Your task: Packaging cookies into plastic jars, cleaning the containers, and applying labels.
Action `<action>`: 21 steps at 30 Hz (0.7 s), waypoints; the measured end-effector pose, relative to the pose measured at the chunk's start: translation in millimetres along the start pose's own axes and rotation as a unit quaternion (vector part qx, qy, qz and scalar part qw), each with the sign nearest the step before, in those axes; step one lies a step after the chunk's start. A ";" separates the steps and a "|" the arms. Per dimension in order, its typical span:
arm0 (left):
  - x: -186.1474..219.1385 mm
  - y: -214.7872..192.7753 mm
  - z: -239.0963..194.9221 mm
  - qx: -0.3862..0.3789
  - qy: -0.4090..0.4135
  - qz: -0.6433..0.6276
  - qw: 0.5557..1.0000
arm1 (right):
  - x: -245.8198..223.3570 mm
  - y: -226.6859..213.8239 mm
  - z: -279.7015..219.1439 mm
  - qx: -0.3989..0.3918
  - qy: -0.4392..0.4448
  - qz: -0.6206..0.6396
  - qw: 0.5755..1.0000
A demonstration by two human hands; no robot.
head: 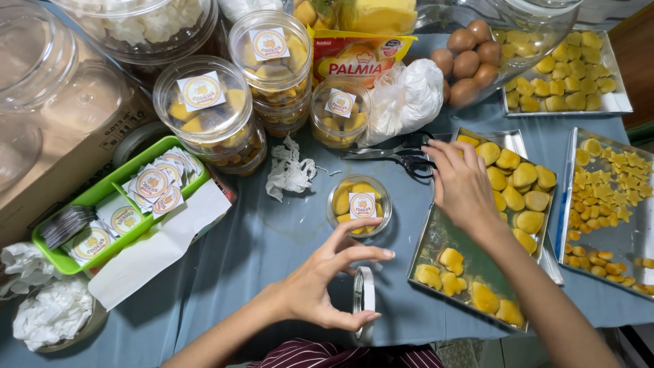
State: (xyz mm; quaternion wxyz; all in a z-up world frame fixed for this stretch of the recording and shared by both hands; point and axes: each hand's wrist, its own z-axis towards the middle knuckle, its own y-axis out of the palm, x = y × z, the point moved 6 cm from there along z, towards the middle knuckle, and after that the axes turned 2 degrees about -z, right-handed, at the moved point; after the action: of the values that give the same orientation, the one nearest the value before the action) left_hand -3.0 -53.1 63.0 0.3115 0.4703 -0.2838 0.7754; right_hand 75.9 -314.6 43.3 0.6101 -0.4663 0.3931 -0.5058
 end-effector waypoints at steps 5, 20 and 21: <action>-2.5 -15.5 -1.8 0.059 -0.026 -0.013 0.998 | 26.5 49.8 45.9 -0.171 -0.018 -0.030 0.985; -0.2 -20.7 -4.8 0.063 -0.017 0.025 0.998 | 42.0 -51.4 -54.6 -0.308 0.110 -0.186 0.927; -1.5 -19.9 -4.9 0.064 -0.017 0.024 0.998 | 55.9 -46.0 -72.6 -0.308 0.110 -0.188 0.926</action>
State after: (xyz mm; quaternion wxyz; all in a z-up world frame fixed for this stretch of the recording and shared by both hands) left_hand 9.8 -37.0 62.6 0.2571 0.4950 -0.2502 0.7914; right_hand 5.3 -384.4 68.8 0.2834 -0.6380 0.4993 -0.5131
